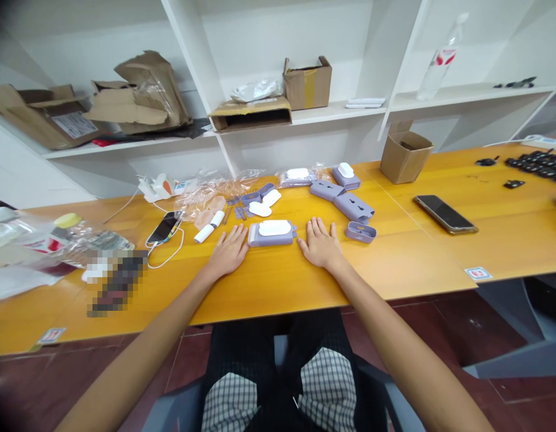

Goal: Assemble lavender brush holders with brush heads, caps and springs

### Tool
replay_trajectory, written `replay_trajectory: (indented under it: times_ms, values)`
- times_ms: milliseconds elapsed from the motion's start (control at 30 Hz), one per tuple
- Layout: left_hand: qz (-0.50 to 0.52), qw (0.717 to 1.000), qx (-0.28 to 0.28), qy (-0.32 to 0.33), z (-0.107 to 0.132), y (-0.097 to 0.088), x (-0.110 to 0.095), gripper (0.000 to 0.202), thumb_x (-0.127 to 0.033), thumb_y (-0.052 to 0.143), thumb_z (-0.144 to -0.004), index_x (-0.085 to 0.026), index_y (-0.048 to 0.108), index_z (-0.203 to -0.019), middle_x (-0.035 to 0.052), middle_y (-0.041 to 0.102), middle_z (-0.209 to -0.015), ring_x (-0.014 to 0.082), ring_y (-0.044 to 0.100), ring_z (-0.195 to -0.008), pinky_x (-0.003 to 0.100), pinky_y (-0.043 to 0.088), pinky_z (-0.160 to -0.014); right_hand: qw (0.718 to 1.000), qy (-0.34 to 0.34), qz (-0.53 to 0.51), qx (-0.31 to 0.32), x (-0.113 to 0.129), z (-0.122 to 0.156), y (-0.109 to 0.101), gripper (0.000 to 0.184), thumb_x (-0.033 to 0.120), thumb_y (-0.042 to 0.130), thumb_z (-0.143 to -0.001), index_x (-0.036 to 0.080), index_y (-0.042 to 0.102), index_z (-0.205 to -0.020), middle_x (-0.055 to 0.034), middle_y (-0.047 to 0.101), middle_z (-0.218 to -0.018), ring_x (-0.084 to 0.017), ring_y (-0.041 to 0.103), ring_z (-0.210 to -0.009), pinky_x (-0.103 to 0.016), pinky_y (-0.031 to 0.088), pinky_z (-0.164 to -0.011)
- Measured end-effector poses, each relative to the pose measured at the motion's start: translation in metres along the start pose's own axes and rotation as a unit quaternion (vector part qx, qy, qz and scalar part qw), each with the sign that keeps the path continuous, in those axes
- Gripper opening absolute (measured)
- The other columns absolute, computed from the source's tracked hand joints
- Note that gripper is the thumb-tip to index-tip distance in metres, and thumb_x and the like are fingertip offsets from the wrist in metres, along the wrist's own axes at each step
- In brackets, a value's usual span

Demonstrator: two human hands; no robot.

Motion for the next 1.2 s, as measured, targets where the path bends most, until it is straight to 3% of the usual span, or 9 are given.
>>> replay_trajectory:
  times_ms: [333, 533, 700, 833, 1000, 1100, 1200]
  values:
    - [0.011, 0.999, -0.038, 0.012, 0.001, 0.002, 0.003, 0.058, -0.036, 0.043, -0.106, -0.018, 0.048, -0.161, 0.0162, 0.042, -0.173, 0.0350, 0.032, -0.164, 0.062, 0.024, -0.134, 1.000, -0.008, 0.006, -0.010, 0.001, 0.001, 0.001, 0.080, 0.055, 0.024, -0.109, 0.004, 0.029, -0.170, -0.0206, 0.023, -0.179, -0.035, 0.015, -0.169, -0.069, 0.006, -0.133]
    - [-0.026, 0.981, -0.193, -0.008, 0.005, -0.032, 0.005, 0.039, -0.032, 0.060, -0.096, -0.023, 0.073, -0.131, 0.0127, 0.045, -0.171, 0.0402, 0.031, -0.164, 0.065, 0.025, -0.133, 1.000, -0.012, 0.010, -0.011, 0.003, 0.004, 0.000, 0.076, 0.054, 0.025, -0.109, 0.010, 0.033, -0.170, -0.0182, 0.025, -0.179, -0.036, 0.016, -0.169, -0.069, 0.008, -0.133]
    - [-0.026, 0.967, -0.228, -0.115, 0.011, -0.053, 0.036, 0.032, -0.034, 0.064, -0.093, -0.024, 0.076, -0.121, 0.0140, 0.053, -0.163, 0.0460, 0.044, -0.151, 0.070, 0.042, -0.118, 1.000, -0.017, 0.018, -0.012, 0.004, 0.005, -0.002, 0.074, 0.052, 0.027, -0.109, 0.010, 0.035, -0.170, -0.0180, 0.026, -0.179, -0.038, 0.018, -0.168, -0.071, 0.010, -0.132]
    - [-0.043, 0.956, -0.260, -0.131, 0.012, -0.065, 0.043, 0.032, -0.031, 0.058, -0.096, -0.022, 0.076, -0.120, 0.0143, 0.061, -0.153, 0.0421, 0.055, -0.138, 0.063, 0.047, -0.113, 0.999, -0.023, 0.029, -0.020, 0.006, 0.007, -0.004, 0.072, 0.051, 0.028, -0.110, 0.011, 0.037, -0.169, -0.0191, 0.029, -0.178, -0.039, 0.021, -0.167, -0.071, 0.014, -0.131]
    - [-0.067, 0.979, -0.160, -0.102, -0.020, -0.069, 0.041, 0.037, -0.026, 0.047, -0.100, -0.017, 0.073, -0.125, 0.0150, 0.072, -0.134, 0.0325, 0.065, -0.128, 0.044, 0.054, -0.107, 0.998, -0.023, 0.043, -0.026, 0.011, 0.010, -0.007, 0.068, 0.048, 0.029, -0.111, 0.012, 0.039, -0.168, -0.0201, 0.031, -0.178, -0.040, 0.024, -0.166, -0.071, 0.017, -0.128]
    - [-0.116, 0.980, -0.112, -0.113, -0.043, -0.071, 0.041, 0.041, -0.022, 0.044, -0.101, -0.015, 0.072, -0.130, 0.0161, 0.077, -0.128, 0.0332, 0.069, -0.123, 0.044, 0.053, -0.107, 0.997, -0.042, 0.058, -0.041, 0.012, 0.007, -0.016, 0.065, 0.047, 0.031, -0.110, 0.014, 0.045, -0.165, -0.0238, 0.040, -0.172, -0.042, 0.033, -0.159, -0.069, 0.026, -0.122]
    - [-0.140, 0.982, -0.064, -0.107, -0.062, -0.063, 0.034, 0.047, -0.024, 0.042, -0.103, -0.014, 0.067, -0.141, 0.0192, 0.077, -0.126, 0.0363, 0.073, -0.117, 0.048, 0.055, -0.101, 0.993, -0.082, 0.070, -0.047, 0.010, -0.010, -0.030, 0.055, 0.044, 0.039, -0.108, 0.025, 0.060, -0.155, -0.0222, 0.063, -0.147, -0.042, 0.053, -0.135, -0.059, 0.040, -0.105]
Point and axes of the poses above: each hand's wrist, its own z-axis away from the middle knuckle, its own y-axis out of the palm, x = y × z, the point moved 5 cm from there along -z, towards the middle knuckle
